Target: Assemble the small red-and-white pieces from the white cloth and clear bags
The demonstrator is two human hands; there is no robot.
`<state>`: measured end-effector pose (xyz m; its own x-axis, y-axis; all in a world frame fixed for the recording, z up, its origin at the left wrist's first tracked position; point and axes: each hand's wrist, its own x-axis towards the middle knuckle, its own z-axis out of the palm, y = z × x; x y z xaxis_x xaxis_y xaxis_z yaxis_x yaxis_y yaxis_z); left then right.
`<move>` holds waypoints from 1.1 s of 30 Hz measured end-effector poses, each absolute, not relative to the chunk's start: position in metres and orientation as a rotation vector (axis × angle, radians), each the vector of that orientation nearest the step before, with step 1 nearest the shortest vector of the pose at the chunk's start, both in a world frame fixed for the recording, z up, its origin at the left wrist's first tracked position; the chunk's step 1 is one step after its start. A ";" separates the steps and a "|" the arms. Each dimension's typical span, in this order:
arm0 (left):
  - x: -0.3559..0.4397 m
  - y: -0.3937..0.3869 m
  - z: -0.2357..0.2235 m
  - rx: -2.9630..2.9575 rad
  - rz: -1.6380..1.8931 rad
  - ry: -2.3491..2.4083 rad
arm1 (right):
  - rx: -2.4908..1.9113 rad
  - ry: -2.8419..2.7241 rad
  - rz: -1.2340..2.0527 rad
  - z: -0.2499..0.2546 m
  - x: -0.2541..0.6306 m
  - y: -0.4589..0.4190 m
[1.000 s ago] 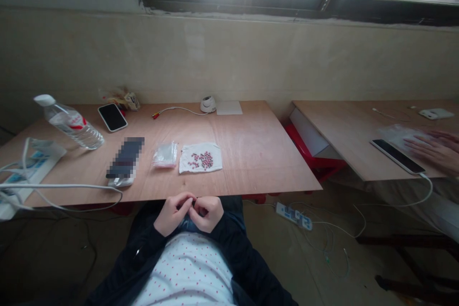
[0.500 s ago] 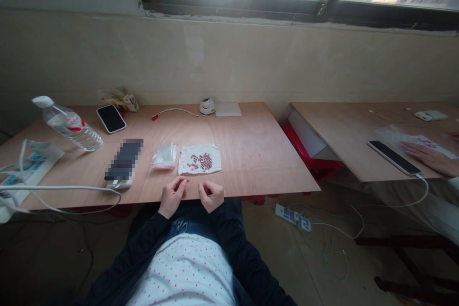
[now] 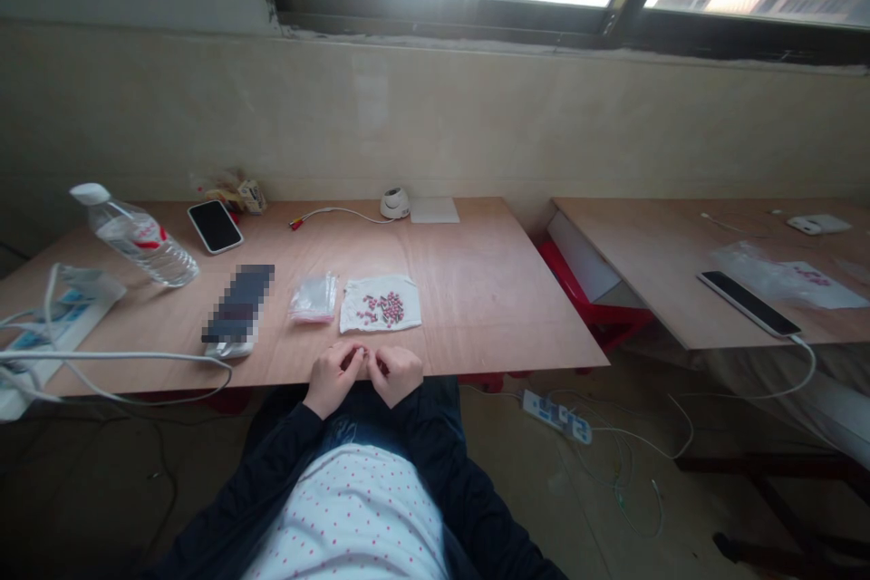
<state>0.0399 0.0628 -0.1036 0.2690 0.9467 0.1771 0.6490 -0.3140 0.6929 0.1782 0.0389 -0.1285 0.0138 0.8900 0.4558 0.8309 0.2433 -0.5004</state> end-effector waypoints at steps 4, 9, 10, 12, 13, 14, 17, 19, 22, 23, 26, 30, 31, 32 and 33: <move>0.040 0.062 -0.102 2.038 0.796 1.438 | -1.584 -1.808 0.120 -0.128 0.178 0.038; 0.042 0.062 -0.101 1.993 0.824 1.429 | -1.582 -1.808 0.110 -0.129 0.178 0.039; 0.041 0.064 -0.100 1.953 0.854 1.439 | -1.578 -1.807 0.100 -0.130 0.178 0.039; 0.037 0.070 -0.099 1.817 0.994 1.496 | -1.571 -1.804 0.084 -0.131 0.178 0.039; 0.034 0.074 -0.097 1.730 1.095 1.543 | -1.568 -1.804 0.082 -0.131 0.178 0.039; 0.029 0.079 -0.096 1.650 1.203 1.603 | -1.566 -1.806 0.082 -0.131 0.178 0.039; 0.011 0.095 -0.089 1.564 1.386 1.847 | -1.571 -1.822 0.089 -0.130 0.178 0.039; 0.000 0.105 -0.084 1.617 1.398 2.016 | -1.576 -1.827 0.096 -0.129 0.178 0.039; -0.010 0.116 -0.079 1.767 1.370 2.177 | -1.572 -1.828 0.104 -0.129 0.178 0.039; -0.011 0.119 -0.079 1.812 1.350 2.210 | -1.570 -1.829 0.105 -0.129 0.178 0.039; -0.013 0.126 -0.082 1.899 1.231 2.268 | -1.565 -1.823 0.091 -0.129 0.178 0.039; -0.014 0.131 -0.088 1.859 1.096 2.246 | -1.556 -1.818 0.083 -0.127 0.178 0.039; -0.015 0.132 -0.089 1.841 1.098 2.228 | -1.556 -1.820 0.084 -0.127 0.178 0.039; -0.016 0.132 -0.090 1.827 1.109 2.210 | -1.557 -1.820 0.086 -0.127 0.178 0.039; -0.016 0.132 -0.090 1.815 1.123 2.198 | -1.558 -1.820 0.086 -0.126 0.178 0.039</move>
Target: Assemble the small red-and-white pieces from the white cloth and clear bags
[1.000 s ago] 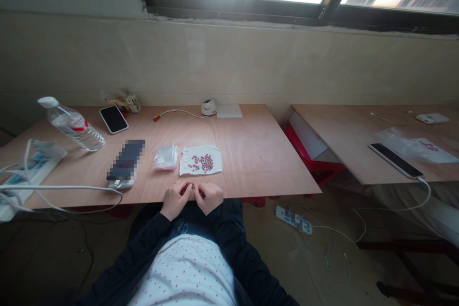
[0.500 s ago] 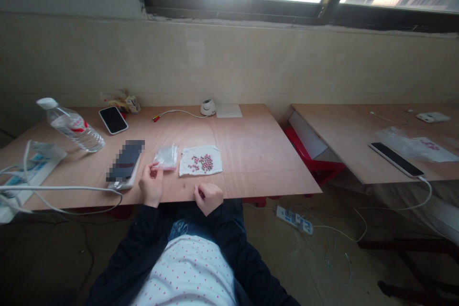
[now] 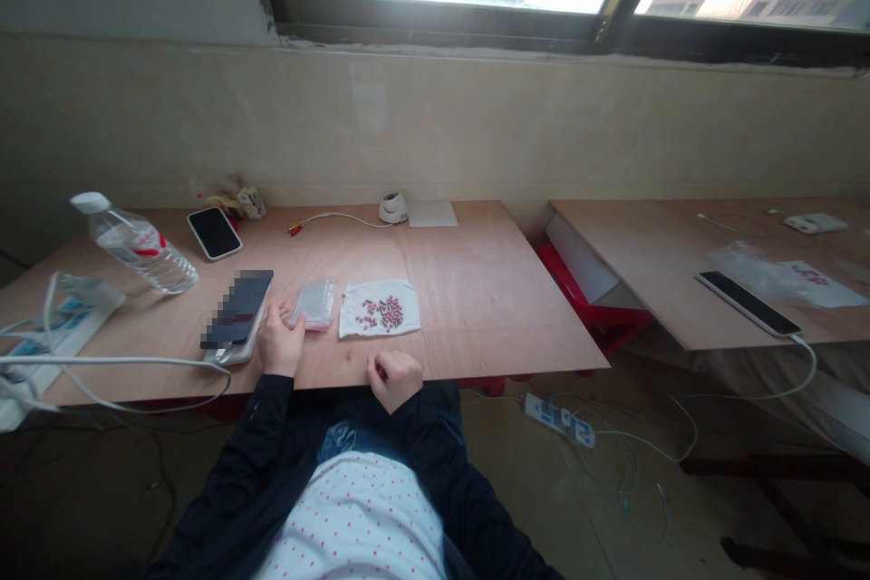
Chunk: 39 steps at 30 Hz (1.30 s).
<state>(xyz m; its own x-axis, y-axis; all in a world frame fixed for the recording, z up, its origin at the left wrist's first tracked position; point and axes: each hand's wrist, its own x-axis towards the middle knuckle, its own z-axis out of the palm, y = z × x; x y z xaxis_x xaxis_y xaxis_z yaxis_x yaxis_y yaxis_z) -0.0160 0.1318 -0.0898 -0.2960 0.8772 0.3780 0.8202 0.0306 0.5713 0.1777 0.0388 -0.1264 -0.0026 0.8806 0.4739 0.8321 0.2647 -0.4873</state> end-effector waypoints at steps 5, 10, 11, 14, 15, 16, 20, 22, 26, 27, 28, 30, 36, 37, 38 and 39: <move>-0.017 0.129 -0.090 1.745 1.104 2.223 | -1.559 -1.815 0.093 -0.127 0.178 0.039; -0.018 0.129 -0.089 1.733 1.216 2.176 | -1.550 -1.803 0.083 -0.126 0.177 0.039; -0.019 0.129 -0.089 1.744 1.273 2.159 | -1.541 -1.798 0.076 -0.126 0.177 0.039; -0.020 0.130 -0.084 1.777 1.491 2.061 | -1.502 -1.768 0.059 -0.126 0.177 0.040; -0.020 0.129 -0.081 1.790 1.562 2.031 | -1.488 -1.756 0.064 -0.126 0.178 0.040; -0.019 0.127 -0.078 1.812 1.626 2.009 | -1.476 -1.742 0.081 -0.125 0.178 0.040; -0.002 0.106 -0.059 2.053 1.708 1.898 | -1.440 -1.630 0.259 -0.115 0.176 0.038; 0.013 0.090 -0.048 2.200 1.608 1.723 | -1.392 -1.564 0.345 -0.103 0.174 0.037; 0.042 0.060 -0.032 2.224 1.434 1.415 | -1.210 -1.587 0.449 -0.074 0.170 0.036; 0.047 0.055 -0.029 2.157 1.407 1.379 | -1.179 -1.596 0.481 -0.068 0.170 0.036; 0.050 0.052 -0.028 2.069 1.389 1.353 | -1.160 -1.593 0.515 -0.063 0.170 0.036; 0.053 0.050 -0.025 1.873 1.341 1.297 | -1.153 -1.566 0.580 -0.055 0.171 0.035; 0.050 0.053 -0.022 1.450 1.270 1.046 | -1.146 -1.375 0.830 -0.045 0.174 0.029; 0.049 0.053 -0.023 1.428 1.282 1.043 | -1.137 -1.303 0.897 -0.045 0.174 0.029; 0.048 0.052 -0.023 1.431 1.296 1.057 | -1.124 -1.225 0.965 -0.045 0.173 0.029; 0.048 0.052 -0.023 1.462 1.308 1.085 | -1.109 -1.147 1.025 -0.045 0.173 0.029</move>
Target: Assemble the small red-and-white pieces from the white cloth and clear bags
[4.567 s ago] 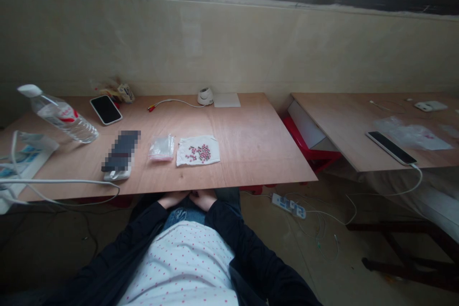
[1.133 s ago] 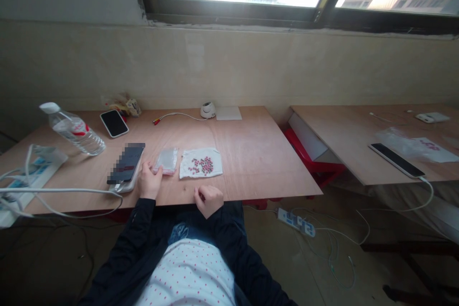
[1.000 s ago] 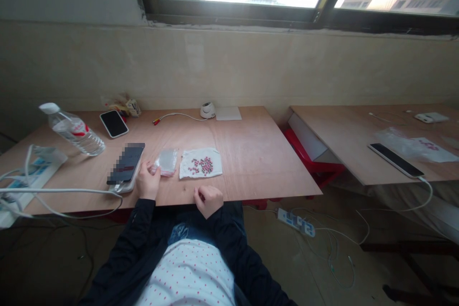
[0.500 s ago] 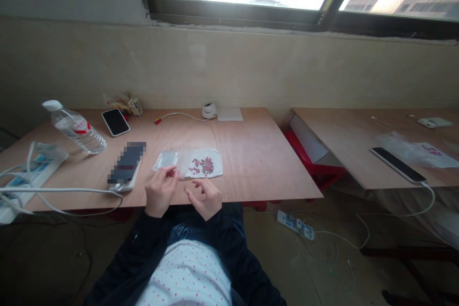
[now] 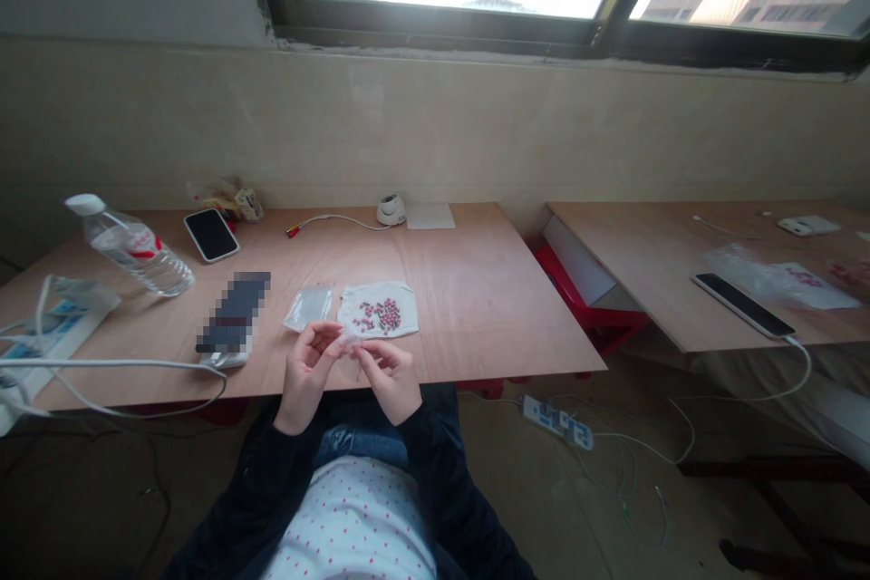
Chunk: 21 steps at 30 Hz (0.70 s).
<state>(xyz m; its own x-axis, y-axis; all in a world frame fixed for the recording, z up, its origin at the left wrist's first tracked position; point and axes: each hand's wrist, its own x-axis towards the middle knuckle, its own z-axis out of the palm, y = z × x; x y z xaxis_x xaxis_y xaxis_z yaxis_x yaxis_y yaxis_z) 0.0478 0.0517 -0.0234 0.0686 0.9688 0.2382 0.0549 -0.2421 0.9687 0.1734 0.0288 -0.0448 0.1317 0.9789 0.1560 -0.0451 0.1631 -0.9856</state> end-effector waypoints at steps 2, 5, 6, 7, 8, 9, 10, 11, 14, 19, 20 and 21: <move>0.047 0.050 -0.024 1.598 1.309 1.148 | -1.087 -1.020 1.107 -0.046 0.174 0.029; 0.047 0.046 -0.025 1.813 1.285 1.166 | -1.060 -0.927 1.187 -0.048 0.175 0.030; 0.047 0.045 -0.025 1.852 1.287 1.156 | -1.045 -0.914 1.214 -0.048 0.176 0.031; 0.048 0.045 -0.025 1.877 1.290 1.147 | -1.032 -0.904 1.234 -0.048 0.176 0.031; 0.048 0.045 -0.026 1.893 1.293 1.143 | -1.022 -0.897 1.248 -0.048 0.177 0.030; 0.048 0.044 -0.026 1.902 1.294 1.141 | -1.018 -0.894 1.255 -0.047 0.178 0.030; 0.048 0.045 -0.027 1.907 1.292 1.140 | -1.020 -0.896 1.254 -0.047 0.178 0.030; 0.047 0.045 -0.027 1.907 1.285 1.139 | -1.025 -0.904 1.249 -0.046 0.179 0.029; 0.046 0.045 -0.030 1.888 1.254 1.133 | -1.048 -0.946 1.228 -0.045 0.180 0.028; 0.045 0.044 -0.031 1.842 1.222 1.129 | -1.090 -1.013 1.216 -0.042 0.181 0.026; 0.045 0.044 -0.030 1.837 1.221 1.124 | -1.099 -1.020 1.212 -0.041 0.182 0.026; 0.044 0.043 -0.029 1.835 1.219 1.117 | -1.105 -1.025 1.208 -0.040 0.182 0.026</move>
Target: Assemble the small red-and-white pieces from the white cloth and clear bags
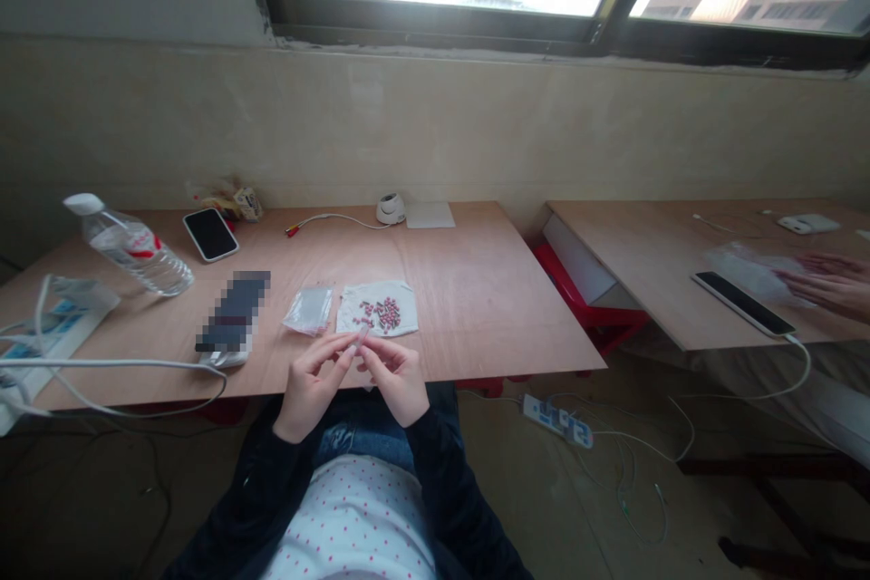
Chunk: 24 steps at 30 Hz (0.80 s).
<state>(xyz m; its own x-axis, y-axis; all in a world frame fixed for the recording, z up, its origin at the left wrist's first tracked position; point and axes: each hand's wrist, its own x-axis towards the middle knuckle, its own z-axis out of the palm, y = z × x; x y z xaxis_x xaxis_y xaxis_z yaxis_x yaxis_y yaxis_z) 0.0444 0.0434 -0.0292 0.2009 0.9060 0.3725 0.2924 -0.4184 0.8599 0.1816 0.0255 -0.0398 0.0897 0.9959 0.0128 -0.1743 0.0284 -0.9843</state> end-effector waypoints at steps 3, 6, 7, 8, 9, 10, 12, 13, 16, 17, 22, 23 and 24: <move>0.045 0.043 -0.026 1.852 1.212 1.105 | -1.111 -1.043 1.200 -0.038 0.182 0.026; 0.045 0.042 -0.024 1.892 1.212 1.100 | -1.123 -1.044 1.206 -0.039 0.182 0.026; 0.045 0.042 -0.024 1.906 1.208 1.089 | -1.130 -1.039 1.213 -0.040 0.182 0.026; 0.046 0.042 -0.024 1.921 1.199 1.072 | -1.135 -1.036 1.223 -0.040 0.182 0.026; 0.046 0.041 -0.024 1.935 1.184 1.053 | -1.135 -1.037 1.235 -0.041 0.181 0.026; 0.046 0.041 -0.025 1.949 1.166 1.036 | -1.129 -1.044 1.245 -0.040 0.181 0.026; 0.046 0.041 -0.026 1.980 1.139 1.019 | -1.114 -1.075 1.239 -0.040 0.181 0.026; 0.046 0.041 -0.026 2.001 1.131 1.022 | -1.115 -1.096 1.219 -0.039 0.181 0.026; 0.047 0.042 -0.027 2.129 1.077 1.089 | -1.181 -1.176 1.075 -0.041 0.180 0.026; 0.047 0.042 -0.027 2.194 1.042 1.131 | -1.222 -1.208 1.014 -0.042 0.180 0.026; 0.047 0.041 -0.028 2.494 0.880 1.284 | -1.476 -1.374 0.774 -0.043 0.181 0.023; 0.047 0.041 -0.028 2.522 0.876 1.309 | -1.520 -1.398 0.737 -0.041 0.180 0.023; 0.047 0.041 -0.029 2.537 0.882 1.338 | -1.557 -1.417 0.706 -0.039 0.180 0.022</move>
<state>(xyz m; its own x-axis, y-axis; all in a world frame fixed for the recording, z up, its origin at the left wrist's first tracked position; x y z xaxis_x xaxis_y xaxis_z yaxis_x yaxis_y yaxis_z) 0.0470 0.0406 -0.0292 0.4322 0.7915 0.4321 0.7090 -0.5944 0.3795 0.1800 0.0218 -0.0393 0.1845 0.9712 0.1505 0.4651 0.0486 -0.8839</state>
